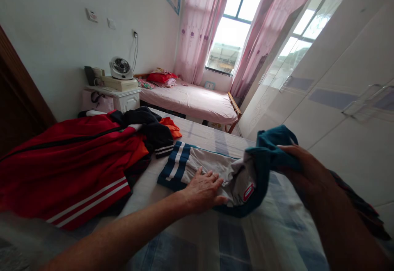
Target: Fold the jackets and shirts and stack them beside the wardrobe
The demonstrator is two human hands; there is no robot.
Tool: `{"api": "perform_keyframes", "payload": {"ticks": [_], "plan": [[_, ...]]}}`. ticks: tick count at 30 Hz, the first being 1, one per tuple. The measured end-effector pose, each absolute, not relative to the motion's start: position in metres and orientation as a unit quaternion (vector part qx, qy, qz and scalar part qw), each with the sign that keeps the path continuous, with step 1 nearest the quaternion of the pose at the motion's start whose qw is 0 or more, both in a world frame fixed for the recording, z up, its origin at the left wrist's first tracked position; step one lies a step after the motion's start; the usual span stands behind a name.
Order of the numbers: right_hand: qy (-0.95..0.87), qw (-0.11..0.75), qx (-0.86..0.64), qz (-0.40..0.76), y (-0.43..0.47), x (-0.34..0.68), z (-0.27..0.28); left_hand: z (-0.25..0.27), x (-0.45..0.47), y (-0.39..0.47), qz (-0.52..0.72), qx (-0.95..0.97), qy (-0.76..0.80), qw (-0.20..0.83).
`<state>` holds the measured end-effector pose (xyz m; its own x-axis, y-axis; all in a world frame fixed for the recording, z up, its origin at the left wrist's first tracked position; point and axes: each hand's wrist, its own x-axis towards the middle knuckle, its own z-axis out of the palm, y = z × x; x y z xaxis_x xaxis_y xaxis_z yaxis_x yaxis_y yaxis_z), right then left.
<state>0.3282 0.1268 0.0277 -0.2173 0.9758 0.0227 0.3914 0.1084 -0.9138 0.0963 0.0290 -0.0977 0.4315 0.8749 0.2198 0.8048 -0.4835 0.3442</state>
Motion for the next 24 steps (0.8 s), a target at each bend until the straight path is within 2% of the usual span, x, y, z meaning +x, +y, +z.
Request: {"api": "perform_keyframes", "payload": {"ticks": [1, 2, 5, 7, 8, 10, 12, 14, 17, 20, 24], "plan": [[-0.641, 0.398, -0.476, 0.452, 0.124, 0.296, 0.033, -0.095, 0.094, 0.021, 0.193, 0.836, 0.504, 0.103], [-0.644, 0.407, -0.424, 0.490, 0.120, 0.265, 0.035, -0.092, 0.092, 0.011, 0.201, 0.829, 0.510, 0.113], [-0.703, 0.295, -0.293, 0.577, 0.104, 0.194, 0.029, -0.086, 0.079, -0.027, 0.234, 0.795, 0.527, 0.189], [-0.762, 0.214, -0.256, 0.555, 0.099, 0.175, 0.017, -0.085, 0.067, -0.053, 0.279, 0.749, 0.532, 0.280], [-0.784, 0.199, -0.262, 0.526, 0.102, 0.175, 0.011, -0.087, 0.061, -0.064, 0.305, 0.713, 0.533, 0.338], [-0.800, 0.220, -0.330, 0.450, 0.117, 0.189, -0.006, -0.095, 0.050, -0.080, 0.367, 0.600, 0.537, 0.466], [-0.769, 0.261, -0.448, 0.374, 0.141, 0.213, -0.025, -0.105, 0.045, -0.086, 0.438, 0.412, 0.533, 0.595], [-0.716, 0.262, -0.559, 0.326, 0.166, 0.237, -0.045, -0.114, 0.044, -0.085, 0.500, 0.197, 0.507, 0.674], [-0.650, 0.226, -0.600, 0.409, 0.189, 0.259, -0.067, -0.118, 0.049, -0.075, 0.562, 0.018, 0.463, 0.685], [-0.603, 0.193, -0.540, 0.555, 0.195, 0.259, -0.079, -0.114, 0.055, -0.063, 0.605, -0.022, 0.443, 0.661], [-0.555, 0.224, -0.500, 0.626, 0.191, 0.243, -0.085, -0.108, 0.060, -0.045, 0.612, -0.028, 0.431, 0.662]]}}
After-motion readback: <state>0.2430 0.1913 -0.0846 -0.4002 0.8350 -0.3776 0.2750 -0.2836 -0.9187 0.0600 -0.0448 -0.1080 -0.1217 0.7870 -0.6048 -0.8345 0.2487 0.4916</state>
